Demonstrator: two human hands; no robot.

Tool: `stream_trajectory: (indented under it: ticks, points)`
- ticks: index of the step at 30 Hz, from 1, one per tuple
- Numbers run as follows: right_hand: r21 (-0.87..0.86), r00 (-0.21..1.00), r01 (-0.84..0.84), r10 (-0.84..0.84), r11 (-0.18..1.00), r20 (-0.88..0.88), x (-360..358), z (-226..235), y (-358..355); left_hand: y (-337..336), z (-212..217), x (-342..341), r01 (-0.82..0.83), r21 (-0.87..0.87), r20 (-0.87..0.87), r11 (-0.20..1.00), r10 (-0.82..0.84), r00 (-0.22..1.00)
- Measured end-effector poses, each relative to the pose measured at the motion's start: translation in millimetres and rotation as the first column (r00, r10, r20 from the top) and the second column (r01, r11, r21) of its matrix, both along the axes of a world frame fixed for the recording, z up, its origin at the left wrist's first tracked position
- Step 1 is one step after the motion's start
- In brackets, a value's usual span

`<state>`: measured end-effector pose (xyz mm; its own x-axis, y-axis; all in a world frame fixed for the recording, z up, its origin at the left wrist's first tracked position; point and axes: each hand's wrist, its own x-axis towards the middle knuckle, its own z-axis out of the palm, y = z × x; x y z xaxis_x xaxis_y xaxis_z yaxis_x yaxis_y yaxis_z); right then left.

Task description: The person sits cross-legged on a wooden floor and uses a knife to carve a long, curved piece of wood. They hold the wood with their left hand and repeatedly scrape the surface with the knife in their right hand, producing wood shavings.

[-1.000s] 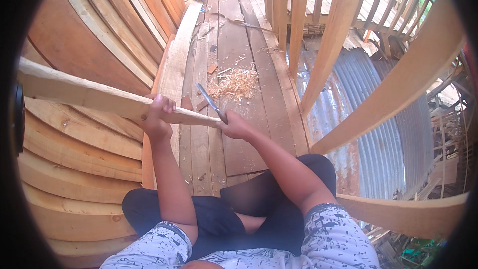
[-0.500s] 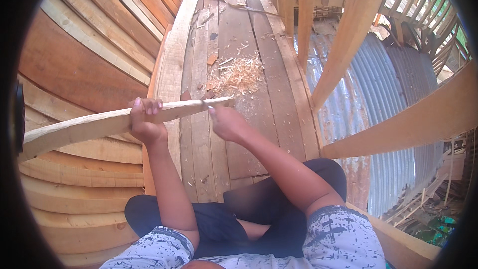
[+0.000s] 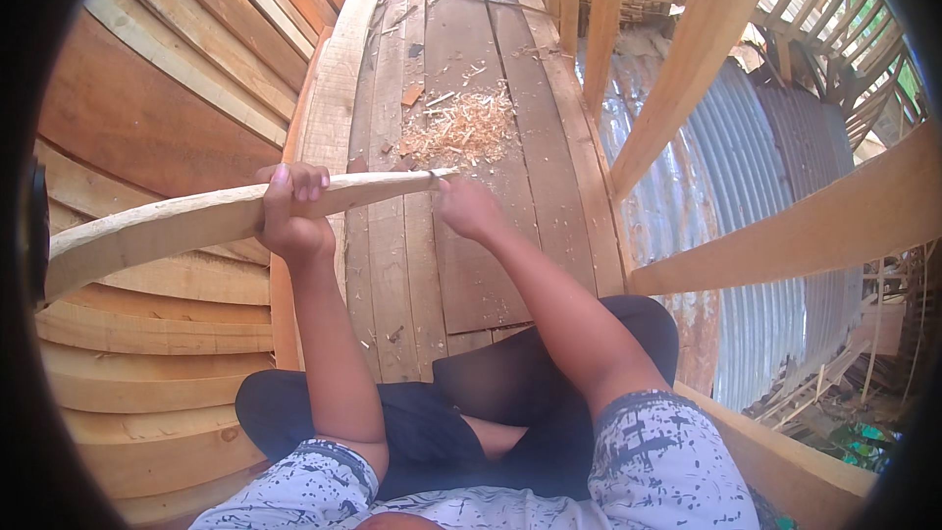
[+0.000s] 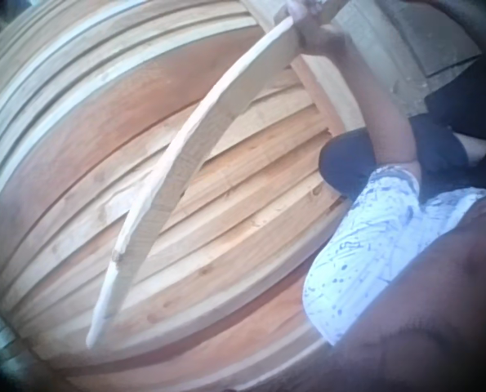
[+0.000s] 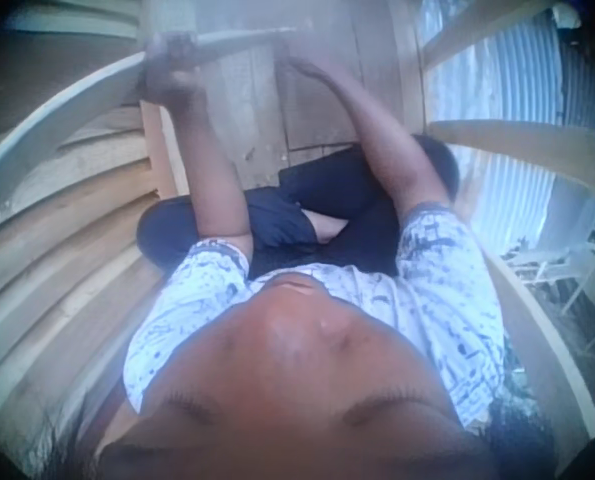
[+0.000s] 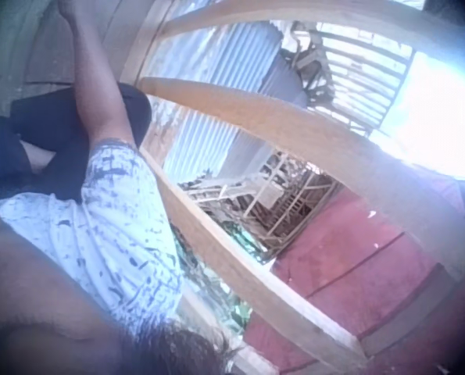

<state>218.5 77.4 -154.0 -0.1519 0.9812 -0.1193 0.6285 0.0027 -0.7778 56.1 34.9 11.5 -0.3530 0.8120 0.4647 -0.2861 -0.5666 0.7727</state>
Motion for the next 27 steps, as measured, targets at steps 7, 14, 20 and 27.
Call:
stream_trajectory:
  ticks: [7, 14, 20, 27]
  points:
    - [0.102, 0.992, -0.1, 0.107, 0.99, -0.069, -22.7, 37.0, -11.3, -1.6, -5.1, -16.9, -0.017, -0.027, -0.028, 0.999, 0.016, 0.999]
    - [0.159, 0.982, -0.119, 0.14, 0.98, -0.13, -29.3, 51.1, -15.9, -3.8, -7.1, -28.1, 0.063, 0.003, -0.1, 0.998, -0.062, 0.993]
    - [0.092, 0.999, -0.021, 0.017, 0.996, 0.044, -31.2, 58.1, -20.1, 1.4, -7.7, -25.8, 0.096, 0.054, -0.055, 0.994, -0.093, 0.994]
    - [0.204, 0.995, -0.078, 0.09, 0.976, -0.05, -19.8, 37.2, -9.9, 3.9, -15.4, -44.7, 0.206, 0.087, -0.064, 0.975, -0.201, 0.978]
